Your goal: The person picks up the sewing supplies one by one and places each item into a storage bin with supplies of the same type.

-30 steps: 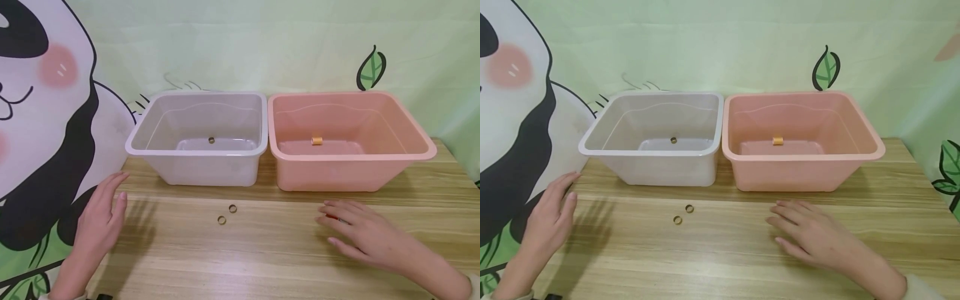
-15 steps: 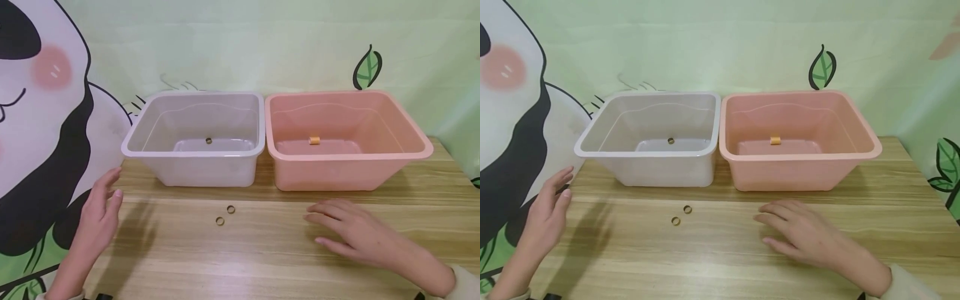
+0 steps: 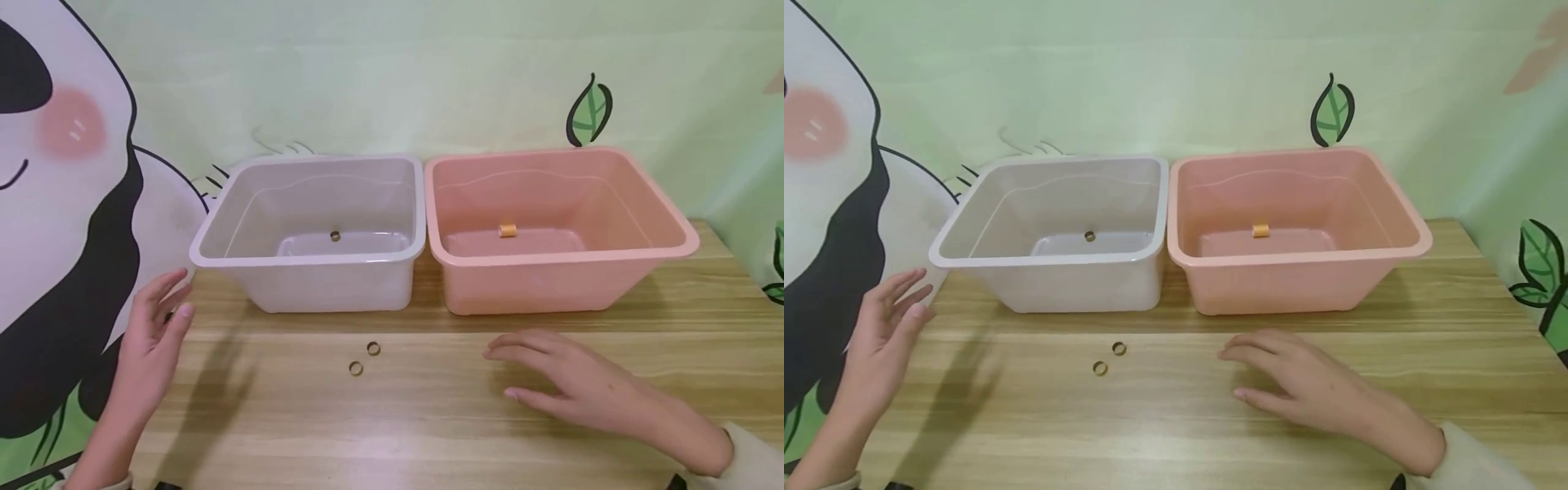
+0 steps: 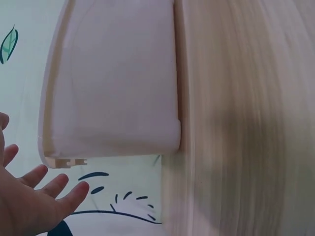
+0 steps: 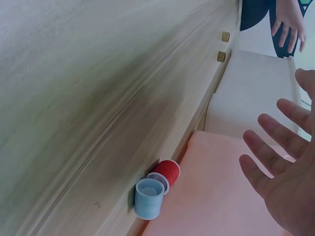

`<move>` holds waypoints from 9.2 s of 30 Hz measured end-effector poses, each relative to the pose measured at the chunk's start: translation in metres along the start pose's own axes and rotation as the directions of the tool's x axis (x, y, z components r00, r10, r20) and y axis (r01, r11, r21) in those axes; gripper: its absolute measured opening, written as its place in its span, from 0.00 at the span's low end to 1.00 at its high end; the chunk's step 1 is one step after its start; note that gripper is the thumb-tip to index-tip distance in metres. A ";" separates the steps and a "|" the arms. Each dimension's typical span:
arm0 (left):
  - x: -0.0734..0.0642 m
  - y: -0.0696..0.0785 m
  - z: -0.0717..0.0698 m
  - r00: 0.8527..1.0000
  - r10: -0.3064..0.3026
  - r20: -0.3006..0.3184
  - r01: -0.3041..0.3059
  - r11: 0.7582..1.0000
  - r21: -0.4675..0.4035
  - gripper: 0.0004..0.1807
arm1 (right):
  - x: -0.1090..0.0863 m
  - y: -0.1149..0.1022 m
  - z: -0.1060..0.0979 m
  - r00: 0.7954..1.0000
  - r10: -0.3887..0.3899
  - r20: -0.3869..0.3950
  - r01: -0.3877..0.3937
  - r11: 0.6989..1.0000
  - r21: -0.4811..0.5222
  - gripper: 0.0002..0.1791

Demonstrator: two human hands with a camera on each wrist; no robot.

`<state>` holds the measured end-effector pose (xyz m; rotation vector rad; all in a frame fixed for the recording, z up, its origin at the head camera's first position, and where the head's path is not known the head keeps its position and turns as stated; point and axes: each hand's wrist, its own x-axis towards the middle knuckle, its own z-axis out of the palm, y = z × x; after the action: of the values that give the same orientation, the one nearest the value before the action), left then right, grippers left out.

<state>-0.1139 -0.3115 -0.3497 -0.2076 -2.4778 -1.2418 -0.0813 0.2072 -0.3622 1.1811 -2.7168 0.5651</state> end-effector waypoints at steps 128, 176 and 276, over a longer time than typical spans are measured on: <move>0.070 -0.014 0.019 0.937 -0.300 0.179 0.346 0.719 -0.603 0.22 | 0.038 -0.006 0.014 0.990 -0.143 -0.019 0.143 0.988 0.052 0.22; 0.067 -0.017 0.023 0.945 -0.271 0.183 0.325 0.711 -0.624 0.23 | 0.071 -0.011 0.033 0.992 -0.117 0.047 0.108 0.981 0.164 0.22; 0.066 -0.021 0.026 0.958 -0.256 0.133 0.284 0.760 -0.584 0.23 | 0.152 -0.004 0.134 0.999 -0.020 0.031 0.010 0.956 0.295 0.17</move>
<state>-0.1870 -0.3053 -0.3541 -0.0280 -2.1110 -2.1537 -0.1783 0.0494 -0.4449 1.2824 -2.7164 0.9855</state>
